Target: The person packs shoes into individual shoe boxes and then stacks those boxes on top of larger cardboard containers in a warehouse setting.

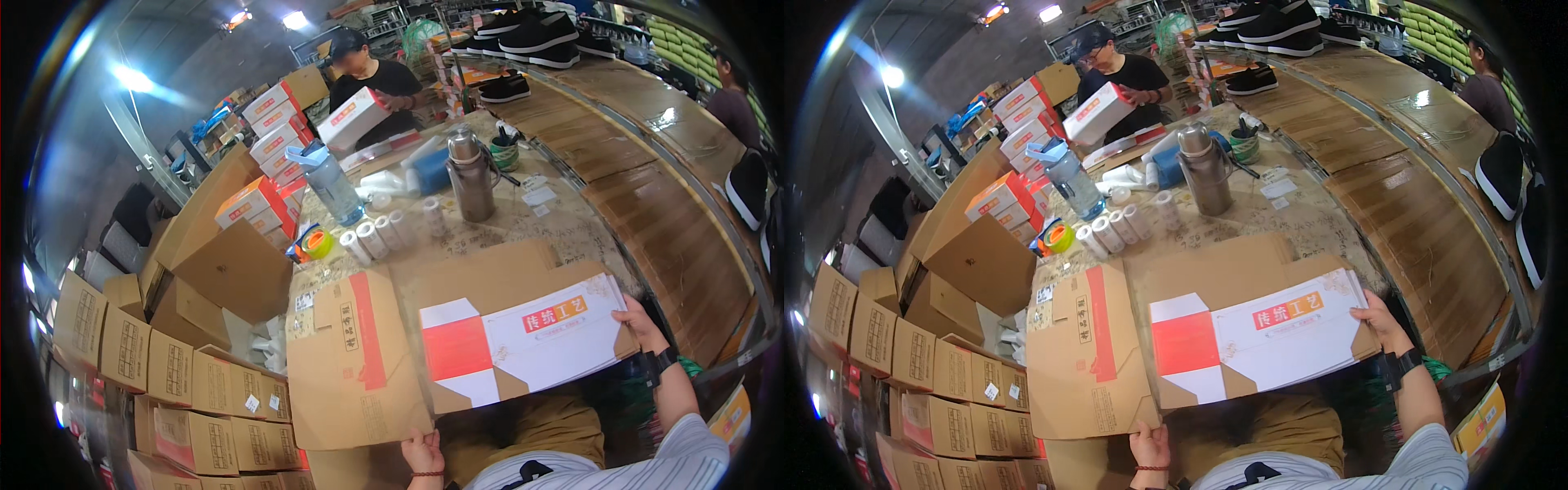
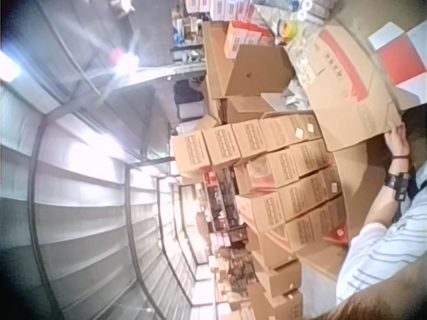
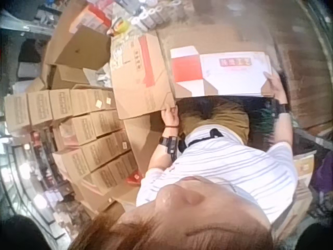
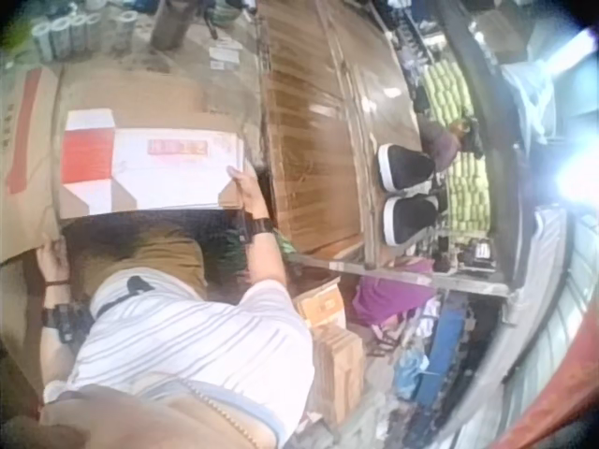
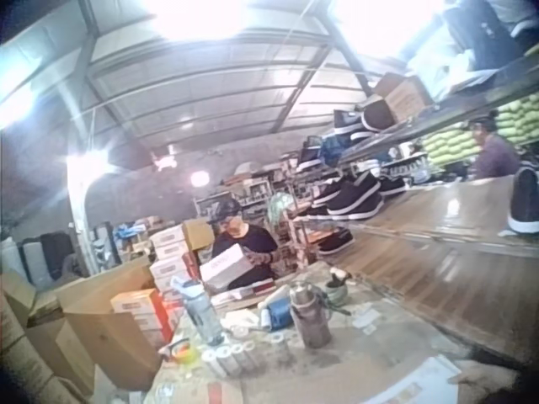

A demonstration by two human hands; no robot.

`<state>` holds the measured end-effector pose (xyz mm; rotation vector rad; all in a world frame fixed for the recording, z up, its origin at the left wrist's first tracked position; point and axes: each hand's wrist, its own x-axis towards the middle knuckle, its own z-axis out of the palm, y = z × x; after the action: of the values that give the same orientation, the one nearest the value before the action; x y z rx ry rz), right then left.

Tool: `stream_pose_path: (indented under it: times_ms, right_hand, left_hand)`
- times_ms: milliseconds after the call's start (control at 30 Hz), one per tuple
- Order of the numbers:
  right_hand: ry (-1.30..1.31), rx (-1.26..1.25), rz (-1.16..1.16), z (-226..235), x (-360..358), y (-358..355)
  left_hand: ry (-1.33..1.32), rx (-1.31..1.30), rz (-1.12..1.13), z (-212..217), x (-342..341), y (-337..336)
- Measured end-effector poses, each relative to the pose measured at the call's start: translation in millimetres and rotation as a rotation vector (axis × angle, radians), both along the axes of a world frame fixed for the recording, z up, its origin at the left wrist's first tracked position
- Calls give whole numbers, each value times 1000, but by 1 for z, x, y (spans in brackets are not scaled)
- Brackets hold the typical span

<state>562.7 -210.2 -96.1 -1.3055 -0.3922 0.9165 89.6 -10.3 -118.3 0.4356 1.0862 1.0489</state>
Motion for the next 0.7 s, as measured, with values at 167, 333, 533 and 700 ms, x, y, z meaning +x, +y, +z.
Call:
stream_pose_path:
  times_ms: [167,333,533,700]
  right_hand:
    - [-56,-14,87,22,-8,75]
    - [-486,-10,123,11,3,120]
    - [-1049,-409,-87,10,-30,79]
    - [-1301,-409,29,21,-79,66]
  left_hand:
    - [109,-72,-75,1,-4,8]
    - [229,-201,-248,20,-10,23]
    - [545,301,-611,70,-9,29]
    - [801,708,-522,41,12,79]
